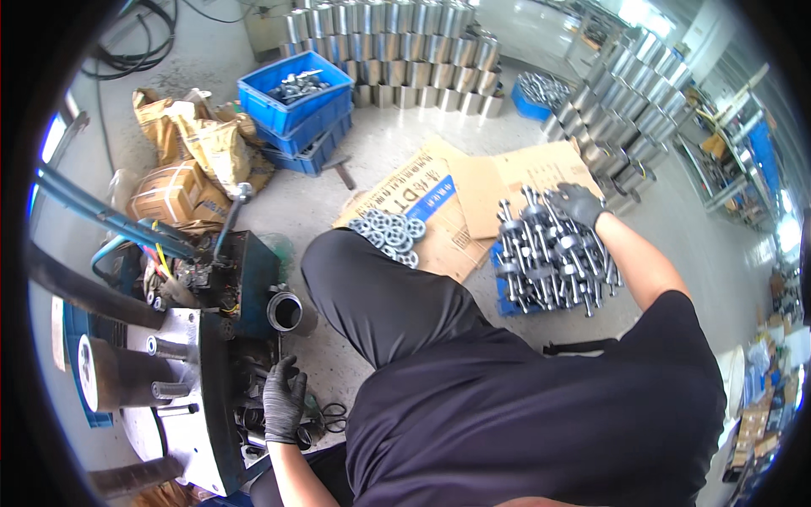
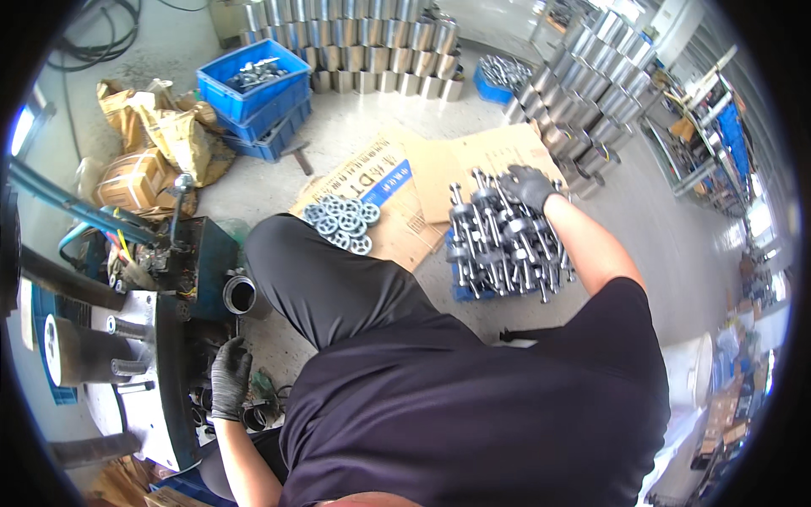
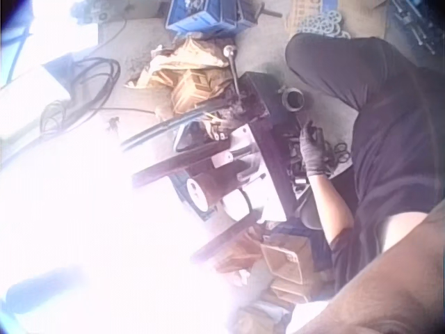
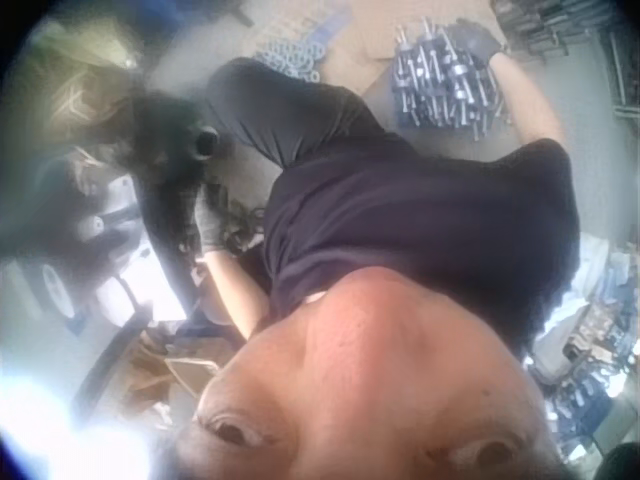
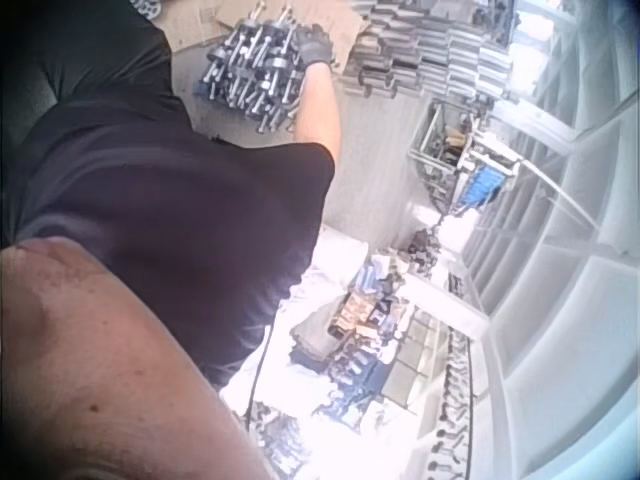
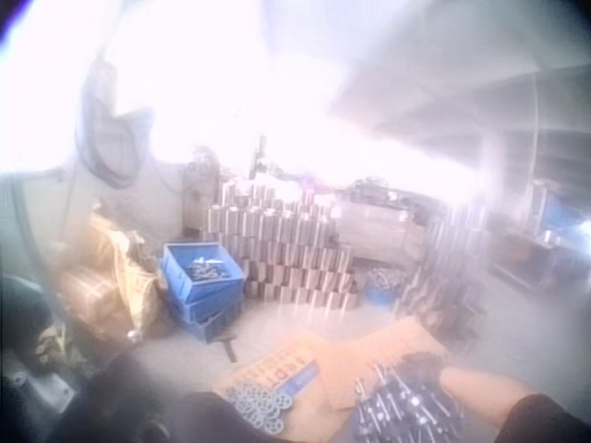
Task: The person assembles metal components using a press machine, placing small gear-like parts and shafts into the machine and operating a lever to press them together.
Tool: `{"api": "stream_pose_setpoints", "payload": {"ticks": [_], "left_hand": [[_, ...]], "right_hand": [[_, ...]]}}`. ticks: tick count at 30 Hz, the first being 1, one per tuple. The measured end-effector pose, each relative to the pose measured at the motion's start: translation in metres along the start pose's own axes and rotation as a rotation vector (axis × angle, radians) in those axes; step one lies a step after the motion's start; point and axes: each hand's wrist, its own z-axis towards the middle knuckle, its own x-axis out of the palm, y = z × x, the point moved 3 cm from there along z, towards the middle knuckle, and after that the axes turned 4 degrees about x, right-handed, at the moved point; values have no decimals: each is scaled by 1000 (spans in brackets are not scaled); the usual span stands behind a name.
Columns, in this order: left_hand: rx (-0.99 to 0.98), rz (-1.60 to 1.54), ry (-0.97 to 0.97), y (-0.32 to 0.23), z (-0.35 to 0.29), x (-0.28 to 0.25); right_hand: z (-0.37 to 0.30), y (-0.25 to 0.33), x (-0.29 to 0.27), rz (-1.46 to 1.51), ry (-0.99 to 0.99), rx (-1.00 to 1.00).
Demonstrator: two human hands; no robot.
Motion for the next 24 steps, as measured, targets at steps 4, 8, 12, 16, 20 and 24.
{"api": "stream_pose_setpoints", "payload": {"ticks": [4, 8, 12, 16, 20, 24], "left_hand": [[-5, 52, -5, 2, -1, 0], [7, 89, -13, -2, 0, -3], [14, 122, -14, 1, 2, -3], [17, 139, -8, -12, 2, -9], [32, 163, -23, -12, -6, -22], [148, 279, -188, -20, -27, -49]], "right_hand": [[-11, 10, 3, -165, 70, -87], [-53, 48, -19, -280, -81, -96], [-45, 52, -28, -194, -63, -91], [-41, 68, -37, -385, 68, -105], [24, 109, -59, -820, 692, -221], [64, 264, -74, -732, 435, -687]]}}
